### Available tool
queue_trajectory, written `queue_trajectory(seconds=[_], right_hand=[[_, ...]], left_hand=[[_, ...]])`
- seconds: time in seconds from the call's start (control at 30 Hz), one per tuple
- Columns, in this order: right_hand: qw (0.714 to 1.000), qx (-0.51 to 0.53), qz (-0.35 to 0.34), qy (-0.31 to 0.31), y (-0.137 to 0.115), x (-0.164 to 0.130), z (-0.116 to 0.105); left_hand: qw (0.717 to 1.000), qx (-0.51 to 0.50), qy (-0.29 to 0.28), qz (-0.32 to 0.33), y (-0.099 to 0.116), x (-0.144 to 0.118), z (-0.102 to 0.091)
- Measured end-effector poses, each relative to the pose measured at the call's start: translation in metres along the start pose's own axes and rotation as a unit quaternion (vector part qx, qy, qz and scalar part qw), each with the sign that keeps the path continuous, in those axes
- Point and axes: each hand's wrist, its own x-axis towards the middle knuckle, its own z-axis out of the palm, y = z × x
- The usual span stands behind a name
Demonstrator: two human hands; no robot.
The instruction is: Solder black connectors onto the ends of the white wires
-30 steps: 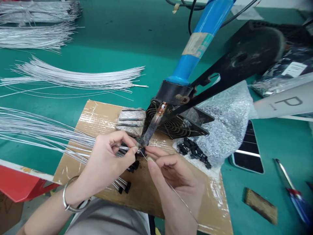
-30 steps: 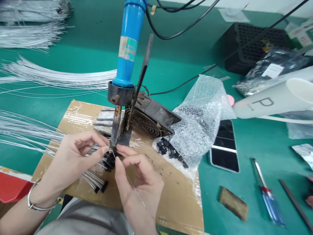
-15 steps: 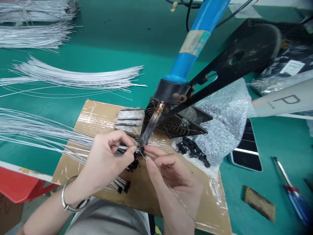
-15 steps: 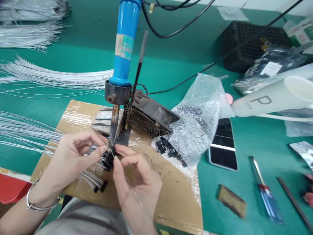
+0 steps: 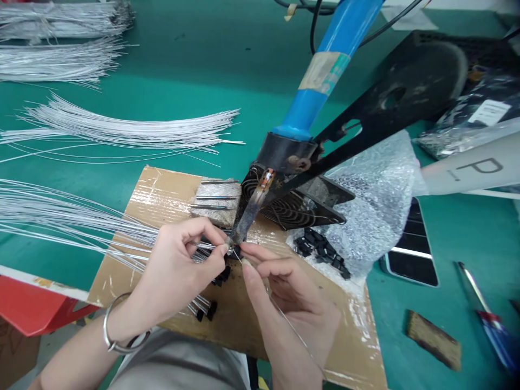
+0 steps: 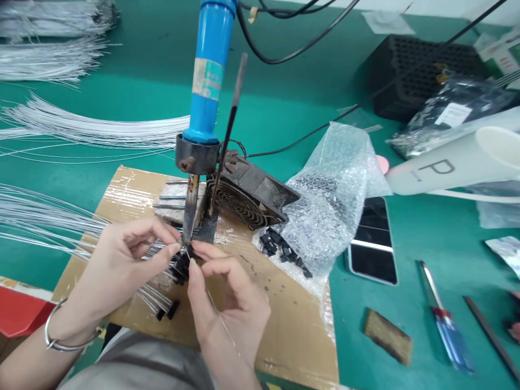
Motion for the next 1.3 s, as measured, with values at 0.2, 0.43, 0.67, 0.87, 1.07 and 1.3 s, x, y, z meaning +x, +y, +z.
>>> queue_trajectory(seconds=[0.2,0.43,0.67,0.87,1.07,1.3], right_hand=[[1.000,-0.007,-0.005,0.001,0.0014,-0.0002,-0.0002],[1.000,-0.021,-0.022,0.003,0.0032,0.0002,-0.0012],[0.999,-0.030,-0.043,-0.011,0.0062,0.0019,-0.0027],[0.997,-0.039,-0.060,-0.007,0.0068,0.0030,-0.0028],[0.997,-0.038,-0.065,-0.008,0.0060,0.0031,-0.0029],[0.997,-0.045,-0.069,-0.012,0.0080,0.0023,-0.0032]], left_hand=[[1.000,0.002,0.000,0.007,0.0003,-0.0010,-0.0009],[1.000,0.002,0.004,0.014,0.0005,-0.0004,-0.0004],[1.000,0.004,-0.002,0.000,-0.0028,0.0006,0.0000],[1.000,0.011,-0.001,0.007,-0.0015,-0.0011,-0.0005],[1.000,0.002,0.000,0.011,-0.0015,-0.0006,-0.0005],[1.000,-0.002,0.003,0.014,-0.0042,-0.0005,-0.0004]])
